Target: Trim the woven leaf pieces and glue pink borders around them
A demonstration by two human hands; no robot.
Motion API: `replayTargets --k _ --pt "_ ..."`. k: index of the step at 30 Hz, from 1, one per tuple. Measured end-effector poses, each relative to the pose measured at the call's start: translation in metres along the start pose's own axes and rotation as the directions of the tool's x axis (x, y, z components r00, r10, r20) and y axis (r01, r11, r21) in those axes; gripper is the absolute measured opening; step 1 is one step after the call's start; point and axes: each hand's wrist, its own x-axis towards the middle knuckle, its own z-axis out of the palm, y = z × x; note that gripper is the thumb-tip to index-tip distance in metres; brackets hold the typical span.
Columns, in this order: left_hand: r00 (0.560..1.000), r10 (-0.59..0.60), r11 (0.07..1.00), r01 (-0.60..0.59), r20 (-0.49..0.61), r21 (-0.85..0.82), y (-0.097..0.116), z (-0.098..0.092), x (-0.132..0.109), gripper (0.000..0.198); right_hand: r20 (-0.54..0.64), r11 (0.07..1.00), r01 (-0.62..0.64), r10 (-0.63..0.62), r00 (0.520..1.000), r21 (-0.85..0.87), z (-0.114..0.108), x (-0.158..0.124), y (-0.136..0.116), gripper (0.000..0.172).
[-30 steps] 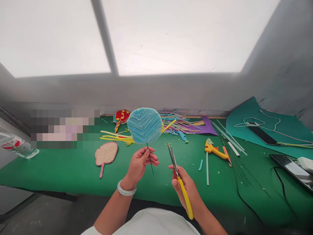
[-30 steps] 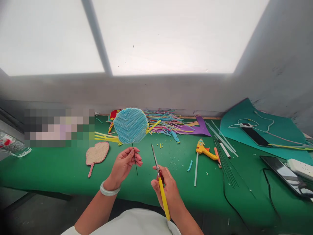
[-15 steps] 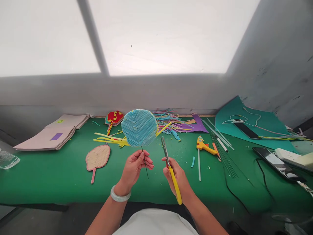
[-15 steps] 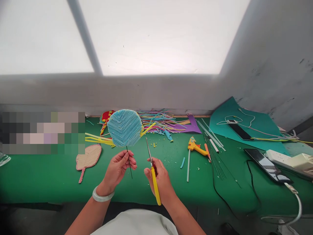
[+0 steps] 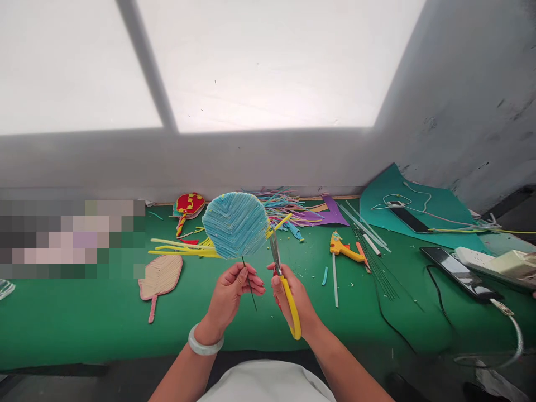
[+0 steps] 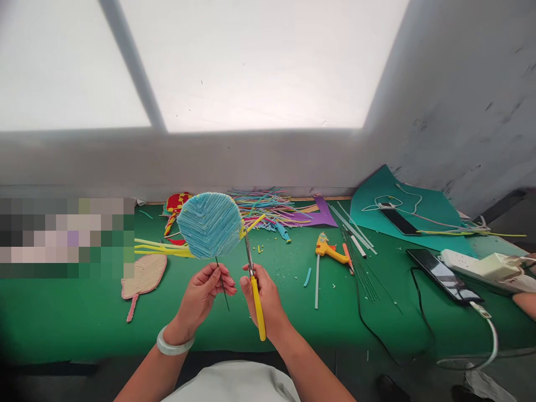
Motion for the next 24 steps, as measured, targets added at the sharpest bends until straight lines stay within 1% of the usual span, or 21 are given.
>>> replayTargets --k 3,8,13,20,24 --pt "1.000 -0.004 1.000 0.004 0.006 0.006 -0.0043 -0.0002 0.0002 0.040 0.069 0.996 -0.047 0.042 0.997 0.071 0.0025 0.0024 -0.0019 0.074" --pt "1.000 -0.005 1.000 0.005 0.008 0.013 -0.0081 -0.0015 -0.0001 0.038 0.084 0.993 -0.066 0.058 0.995 0.100 0.0039 0.0045 -0.0038 0.074" --pt "1.000 -0.012 1.000 0.012 0.000 0.027 -0.0080 0.0006 -0.0008 0.040 0.081 0.990 -0.077 0.068 0.994 0.115 0.0055 0.0057 -0.0039 0.077" --pt "1.000 -0.008 0.999 0.009 -0.016 0.051 -0.0083 0.0040 -0.0015 0.042 0.048 0.985 -0.035 0.028 0.998 0.167 0.0070 0.0046 -0.0068 0.070" --pt "1.000 -0.008 0.998 0.009 -0.019 0.060 -0.0094 0.0044 -0.0017 0.043 0.056 0.982 -0.053 0.043 0.997 0.183 0.0082 0.0046 -0.0067 0.072"
